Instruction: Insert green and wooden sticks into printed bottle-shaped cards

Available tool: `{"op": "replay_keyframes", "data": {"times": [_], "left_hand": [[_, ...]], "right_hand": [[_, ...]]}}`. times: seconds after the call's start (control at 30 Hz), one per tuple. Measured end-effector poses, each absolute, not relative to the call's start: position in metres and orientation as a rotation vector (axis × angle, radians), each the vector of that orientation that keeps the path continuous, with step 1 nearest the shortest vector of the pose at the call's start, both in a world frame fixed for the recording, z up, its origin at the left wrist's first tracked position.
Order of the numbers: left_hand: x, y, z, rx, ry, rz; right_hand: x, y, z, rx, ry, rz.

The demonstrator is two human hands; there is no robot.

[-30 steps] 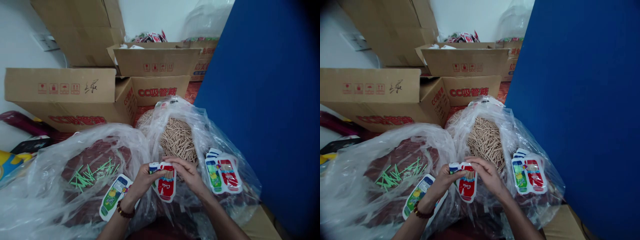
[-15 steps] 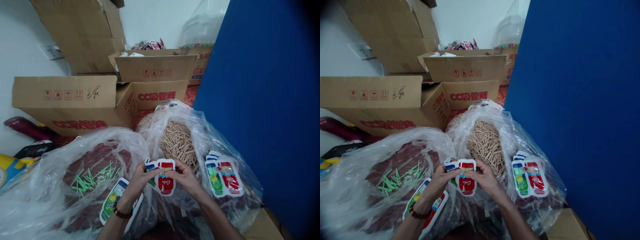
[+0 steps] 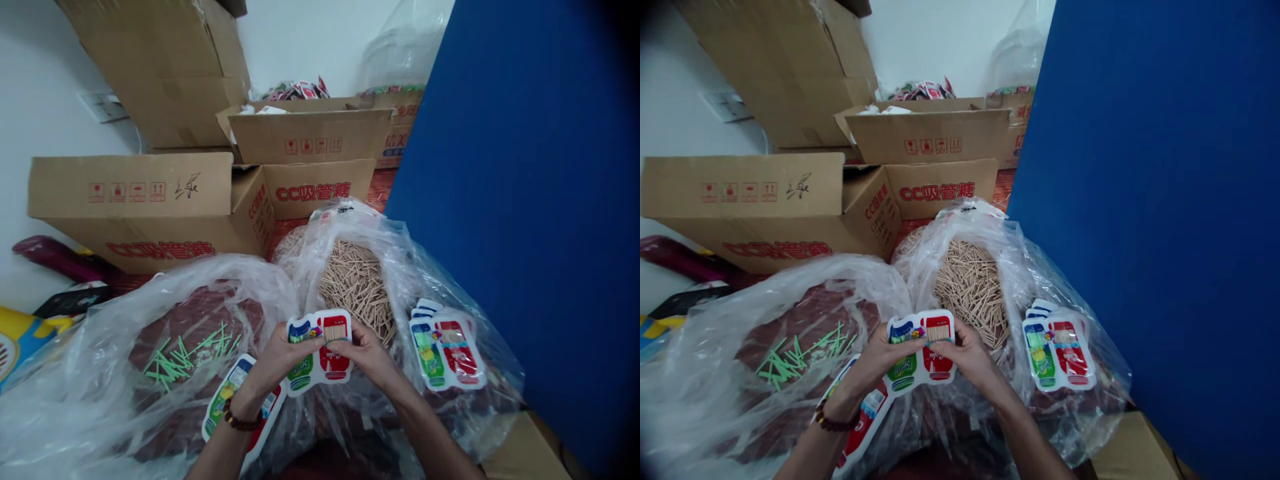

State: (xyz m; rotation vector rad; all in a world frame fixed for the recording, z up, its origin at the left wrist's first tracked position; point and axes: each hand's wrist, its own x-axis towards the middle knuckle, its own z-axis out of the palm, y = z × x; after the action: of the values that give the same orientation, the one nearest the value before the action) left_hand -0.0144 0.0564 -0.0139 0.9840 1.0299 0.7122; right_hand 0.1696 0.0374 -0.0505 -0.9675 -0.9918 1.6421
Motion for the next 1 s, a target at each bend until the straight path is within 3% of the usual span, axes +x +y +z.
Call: {"op": "replay_keyframes", "data": {"times": [0.57,0.9,1.0], "left_hand": [[0.003,0.051,-0.022,1.034,1.070,0.805],[0.028,0.030,-0.033,1.201,0.845,0.550],[0.029,0.029,-0.037,1.160,0.858,0.553]], "right_hand": [[0.176,0.028,-0.054,-1.126,-1.037,1.412],[0.339,-0.013,-0.058,-1.472,-0.709,1.307],[0.374,-0.007,-0.072,-1.783,-0.826,1.124]]}}
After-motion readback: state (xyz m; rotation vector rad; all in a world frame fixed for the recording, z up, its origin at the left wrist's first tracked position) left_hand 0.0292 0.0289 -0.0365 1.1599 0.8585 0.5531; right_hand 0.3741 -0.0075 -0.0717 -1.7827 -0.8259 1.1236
